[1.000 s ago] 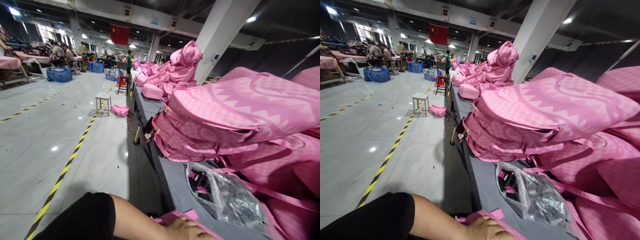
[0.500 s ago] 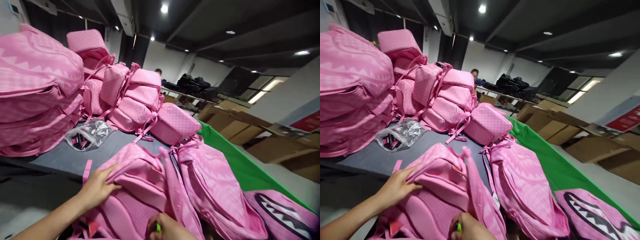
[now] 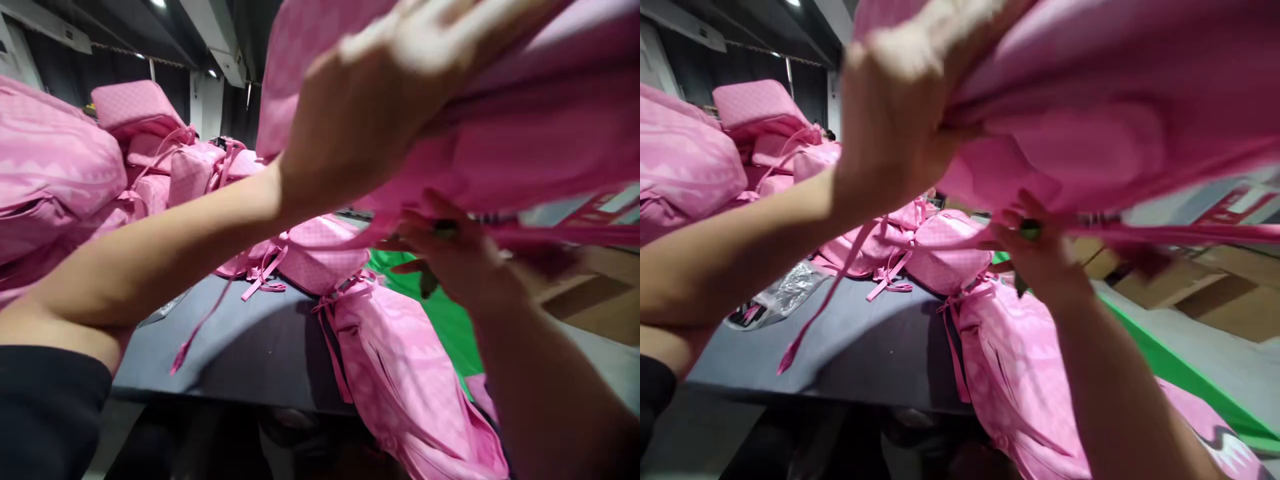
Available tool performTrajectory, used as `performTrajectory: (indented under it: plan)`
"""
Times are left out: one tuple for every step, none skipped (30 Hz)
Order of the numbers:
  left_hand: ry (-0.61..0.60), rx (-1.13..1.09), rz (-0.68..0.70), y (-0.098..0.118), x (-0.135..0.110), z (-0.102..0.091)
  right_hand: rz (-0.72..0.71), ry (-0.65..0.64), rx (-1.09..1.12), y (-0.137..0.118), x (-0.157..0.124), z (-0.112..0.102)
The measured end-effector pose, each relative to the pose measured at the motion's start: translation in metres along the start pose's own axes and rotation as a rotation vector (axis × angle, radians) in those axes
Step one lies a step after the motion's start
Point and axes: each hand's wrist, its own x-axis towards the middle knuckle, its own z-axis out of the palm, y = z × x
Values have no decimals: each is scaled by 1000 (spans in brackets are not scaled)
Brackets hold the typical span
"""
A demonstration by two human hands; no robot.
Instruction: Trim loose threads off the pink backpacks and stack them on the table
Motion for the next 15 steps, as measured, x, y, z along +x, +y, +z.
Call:
performTrajectory:
  plan:
    - [165, -41, -122, 11, 19, 19, 14, -60, 2, 12, 4, 4]
    - [313, -88, -236, 22, 38, 43, 16, -152, -53, 29, -2, 8]
    - [420, -148, -294, 34, 58, 72, -5, -251, -166, 51, -16, 9]
    - [463, -221, -292, 45, 78, 103, -58, -330, -295, 77, -37, 9]
    - [454, -314, -268, 57, 97, 136, -89, -361, -437, 105, -64, 5]
    - [414, -427, -245, 69, 115, 171, -59, -374, -583, 133, -93, -1]
    - [354, -549, -242, 83, 131, 207, -5, -375, -716, 160, -122, -8]
    - [282, -670, -249, 99, 143, 242, 67, -348, -843, 183, -151, -17]
    - [208, -783, -274, 115, 151, 276, 141, -300, -973, 203, -176, -24]
    - [140, -856, -300, 131, 156, 308, 186, -241, -1090, 219, -196, -30]
    - [89, -920, -292, 147, 159, 337, 205, -198, -1181, 232, -211, -33]
    - [52, -996, -275, 160, 159, 360, 201, -170, -1251, 242, -218, -33]
    - [45, -1048, -245, 171, 157, 379, 183, -152, -1303, 249, -220, -31]
    - [57, -1089, -214, 178, 155, 391, 163, -146, -1339, 254, -215, -26]
    - [78, -1108, -189, 182, 152, 398, 156, -149, -1368, 258, -205, -19]
